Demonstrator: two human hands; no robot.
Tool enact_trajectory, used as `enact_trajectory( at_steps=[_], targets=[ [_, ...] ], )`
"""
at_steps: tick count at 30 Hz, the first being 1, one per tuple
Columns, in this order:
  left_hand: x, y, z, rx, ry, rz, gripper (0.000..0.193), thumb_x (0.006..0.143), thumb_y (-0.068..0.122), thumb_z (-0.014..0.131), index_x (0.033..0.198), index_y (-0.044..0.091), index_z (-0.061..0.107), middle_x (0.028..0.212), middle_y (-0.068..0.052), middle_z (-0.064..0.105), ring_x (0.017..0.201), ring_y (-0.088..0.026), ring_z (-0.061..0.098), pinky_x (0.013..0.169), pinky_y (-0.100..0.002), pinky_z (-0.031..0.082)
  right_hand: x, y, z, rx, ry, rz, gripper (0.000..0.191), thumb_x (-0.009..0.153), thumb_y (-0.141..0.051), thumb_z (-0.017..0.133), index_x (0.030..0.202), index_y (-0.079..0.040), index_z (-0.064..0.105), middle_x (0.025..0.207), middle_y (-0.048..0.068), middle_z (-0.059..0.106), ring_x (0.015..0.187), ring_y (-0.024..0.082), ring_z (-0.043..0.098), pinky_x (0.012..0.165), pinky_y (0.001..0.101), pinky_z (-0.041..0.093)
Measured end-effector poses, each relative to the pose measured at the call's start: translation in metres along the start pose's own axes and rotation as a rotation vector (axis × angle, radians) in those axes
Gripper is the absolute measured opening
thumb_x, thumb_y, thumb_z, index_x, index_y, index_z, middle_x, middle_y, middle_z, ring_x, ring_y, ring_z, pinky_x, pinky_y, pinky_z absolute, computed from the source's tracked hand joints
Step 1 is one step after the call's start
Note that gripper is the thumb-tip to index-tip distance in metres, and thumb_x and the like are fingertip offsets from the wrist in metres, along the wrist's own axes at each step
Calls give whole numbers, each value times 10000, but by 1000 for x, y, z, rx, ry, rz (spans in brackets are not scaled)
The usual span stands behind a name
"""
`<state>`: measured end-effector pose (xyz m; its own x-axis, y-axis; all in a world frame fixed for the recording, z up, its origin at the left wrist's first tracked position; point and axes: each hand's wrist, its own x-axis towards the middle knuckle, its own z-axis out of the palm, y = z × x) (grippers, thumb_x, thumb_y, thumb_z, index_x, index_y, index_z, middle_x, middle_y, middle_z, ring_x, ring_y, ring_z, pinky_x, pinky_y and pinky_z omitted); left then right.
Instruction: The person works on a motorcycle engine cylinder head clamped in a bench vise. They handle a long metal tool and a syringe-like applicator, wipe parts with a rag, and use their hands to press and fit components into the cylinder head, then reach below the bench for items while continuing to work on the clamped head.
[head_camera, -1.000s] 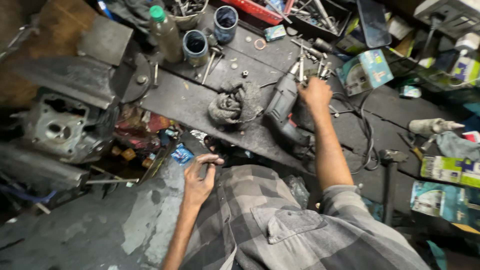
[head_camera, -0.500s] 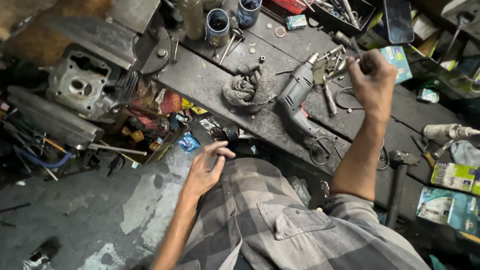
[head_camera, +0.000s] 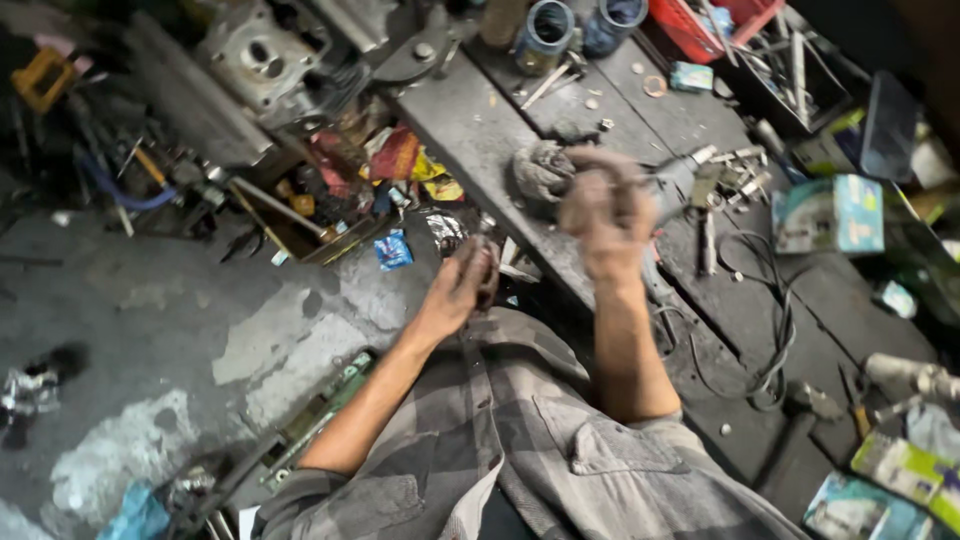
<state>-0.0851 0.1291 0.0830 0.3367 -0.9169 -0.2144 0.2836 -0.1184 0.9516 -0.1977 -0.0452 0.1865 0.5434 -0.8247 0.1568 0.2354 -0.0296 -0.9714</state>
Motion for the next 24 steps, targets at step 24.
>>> enact_trajectory(
  at_steps=[24],
  targets=[
    [0, 1, -17, 28, 250, 195, 291, 1111, 290, 556, 1240, 35, 616, 733, 42, 500, 618, -48, 466, 533, -241, 421, -30, 2, 9, -508, -314, -267, 342, 1148, -204, 487, 1048, 32, 713, 968, 128, 716, 814, 202, 671, 765, 302, 550]
  ],
)
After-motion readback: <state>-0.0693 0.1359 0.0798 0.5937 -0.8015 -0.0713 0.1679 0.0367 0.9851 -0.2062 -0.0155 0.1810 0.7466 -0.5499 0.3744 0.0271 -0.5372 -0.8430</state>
